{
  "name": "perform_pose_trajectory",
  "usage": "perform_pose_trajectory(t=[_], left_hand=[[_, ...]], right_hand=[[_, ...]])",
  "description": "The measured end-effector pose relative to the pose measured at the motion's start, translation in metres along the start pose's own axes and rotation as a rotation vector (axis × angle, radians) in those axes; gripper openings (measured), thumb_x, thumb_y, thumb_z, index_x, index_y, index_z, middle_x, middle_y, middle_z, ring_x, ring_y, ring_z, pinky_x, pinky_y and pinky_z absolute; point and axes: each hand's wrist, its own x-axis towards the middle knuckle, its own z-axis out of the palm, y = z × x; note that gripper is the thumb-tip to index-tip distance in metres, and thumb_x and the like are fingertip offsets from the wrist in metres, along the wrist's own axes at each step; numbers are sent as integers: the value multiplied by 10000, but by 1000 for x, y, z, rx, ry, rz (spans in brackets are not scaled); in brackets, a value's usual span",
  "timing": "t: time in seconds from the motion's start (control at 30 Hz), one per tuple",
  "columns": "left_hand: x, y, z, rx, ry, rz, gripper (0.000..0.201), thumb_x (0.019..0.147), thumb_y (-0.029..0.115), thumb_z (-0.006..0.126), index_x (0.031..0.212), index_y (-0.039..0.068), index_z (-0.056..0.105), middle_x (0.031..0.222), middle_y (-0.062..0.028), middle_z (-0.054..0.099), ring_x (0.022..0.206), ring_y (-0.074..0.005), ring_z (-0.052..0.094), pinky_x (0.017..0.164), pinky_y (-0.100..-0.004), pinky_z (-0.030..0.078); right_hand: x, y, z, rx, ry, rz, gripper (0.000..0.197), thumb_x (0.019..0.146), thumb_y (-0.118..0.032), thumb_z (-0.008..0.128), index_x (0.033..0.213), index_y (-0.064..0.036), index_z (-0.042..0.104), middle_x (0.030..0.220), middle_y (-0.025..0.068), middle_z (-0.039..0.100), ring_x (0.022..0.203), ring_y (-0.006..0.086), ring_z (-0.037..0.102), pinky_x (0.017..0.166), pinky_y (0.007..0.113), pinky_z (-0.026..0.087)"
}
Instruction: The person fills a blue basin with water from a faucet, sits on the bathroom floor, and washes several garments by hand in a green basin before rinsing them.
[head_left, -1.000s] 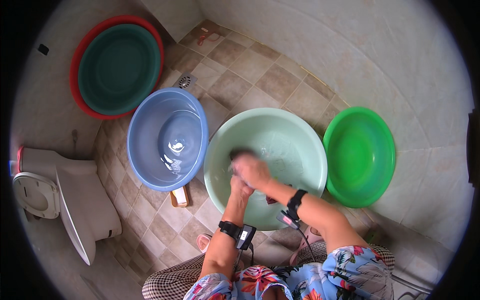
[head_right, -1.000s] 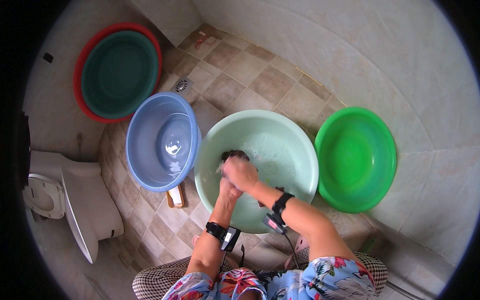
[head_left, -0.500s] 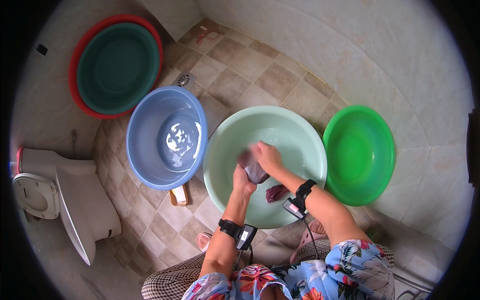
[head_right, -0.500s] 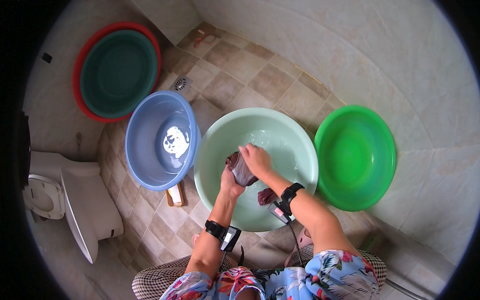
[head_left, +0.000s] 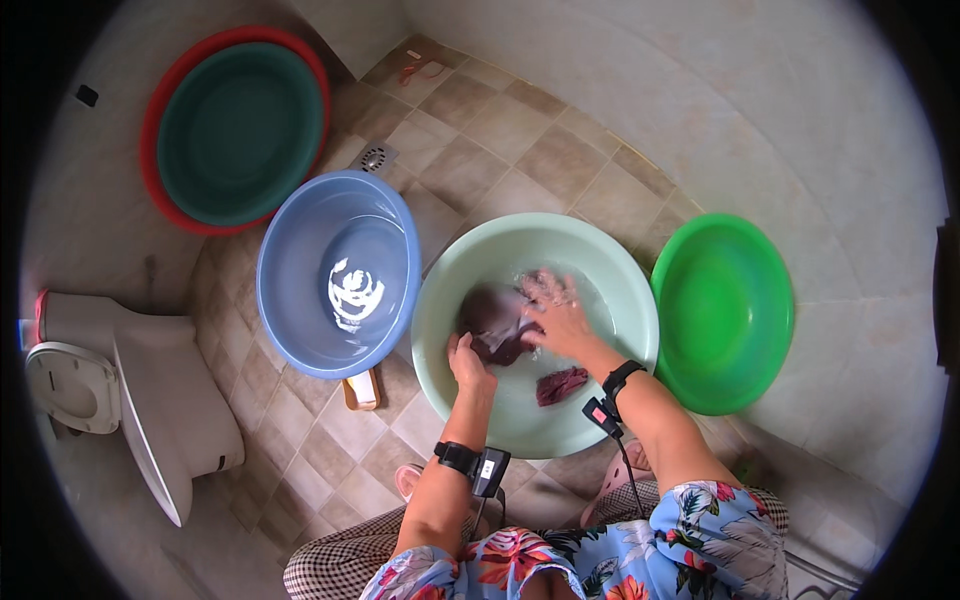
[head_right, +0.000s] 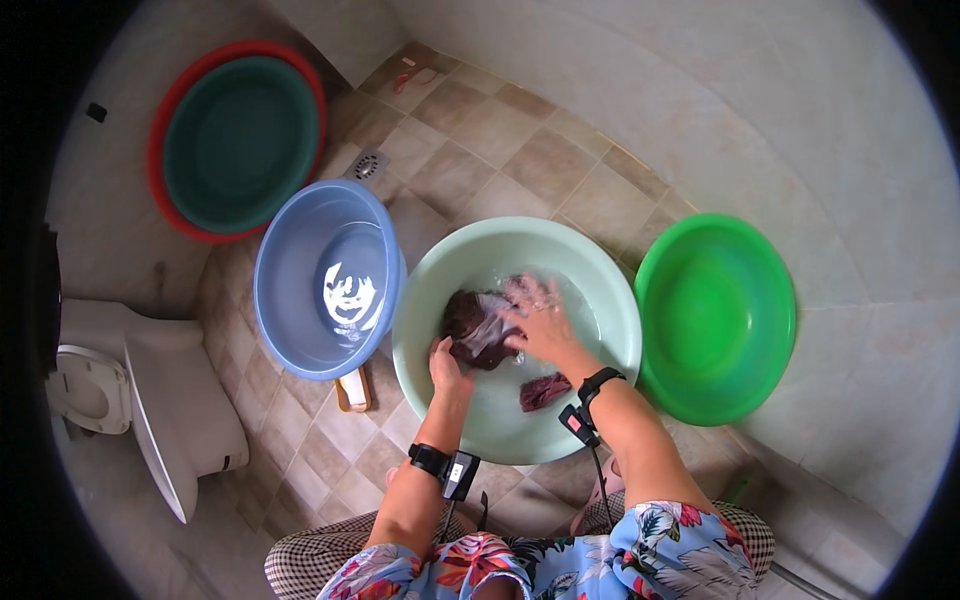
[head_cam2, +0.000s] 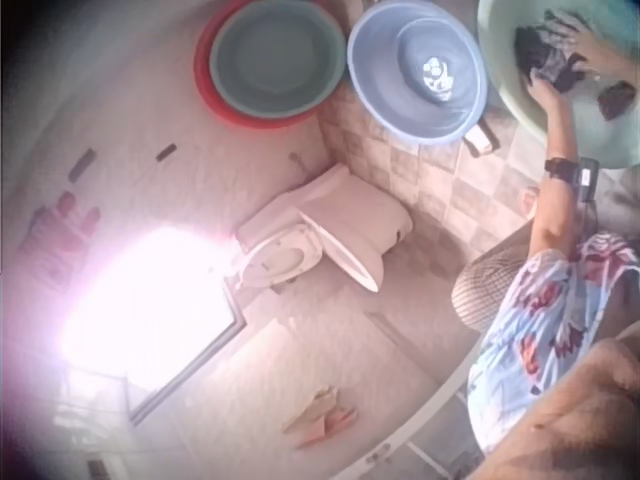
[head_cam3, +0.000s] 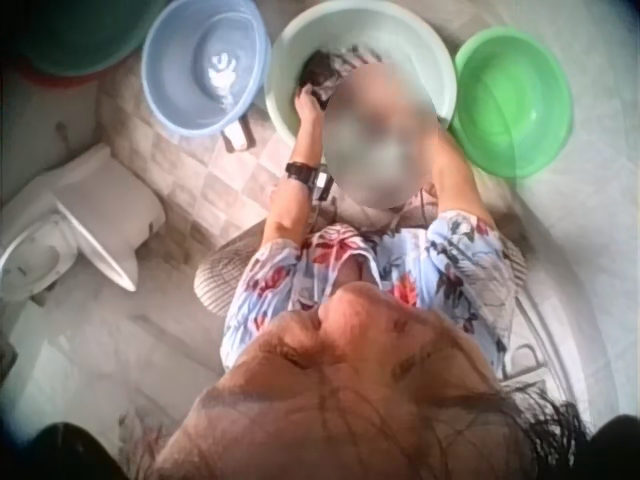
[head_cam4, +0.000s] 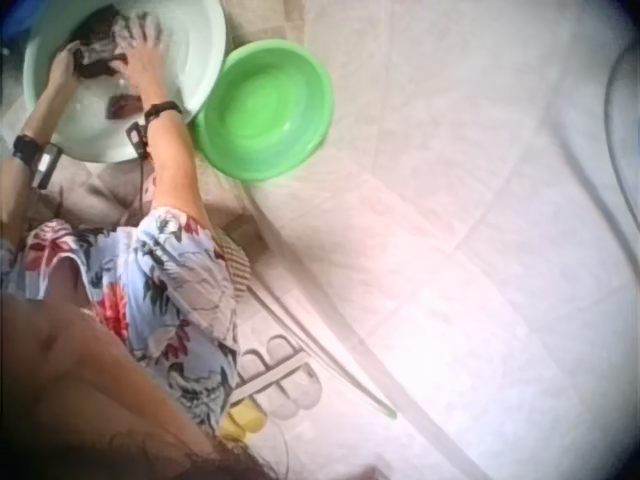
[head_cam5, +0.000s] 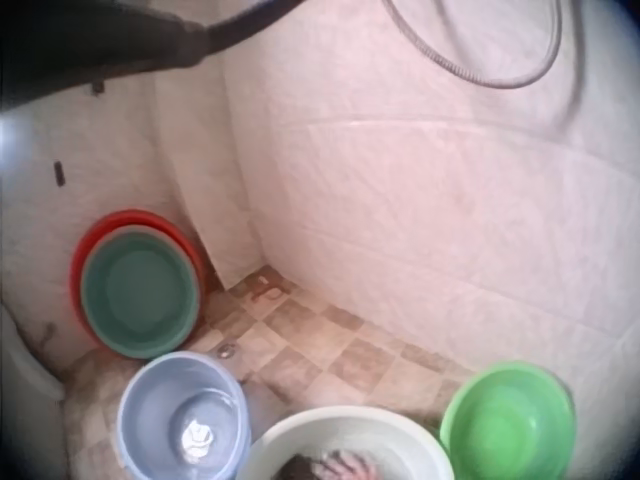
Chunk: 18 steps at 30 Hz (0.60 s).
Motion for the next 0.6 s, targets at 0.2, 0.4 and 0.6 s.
perform_pose_trajectory(t=[0.2,0.4,0.6], left_hand=[[-32,3,38,-105,-135,-250,544,916,403,438,1381,149,314,1402,-76,329,1292,-278,304,987,-664,172],[-8,32,9,-360,-449,-500,448,913,416,478,1139,30,488,1003,-171,590,817,-314,613,705,-437,542],[-4,7,7,-277,-638,-122,302,930,344,492,1085,88,532,926,-88,583,754,-203,591,621,-303,500]], right_hand=[[-2,-14,36,793,350,379,432,671,4,568,1098,-53,587,1072,106,574,911,212,589,777,304,486],[-9,-103,-40,1042,34,42,268,720,-22,600,984,-63,615,893,95,599,700,204,609,625,332,500],[-5,-121,-46,593,125,-89,126,801,-194,621,855,-85,589,837,98,580,688,276,590,634,373,482]])
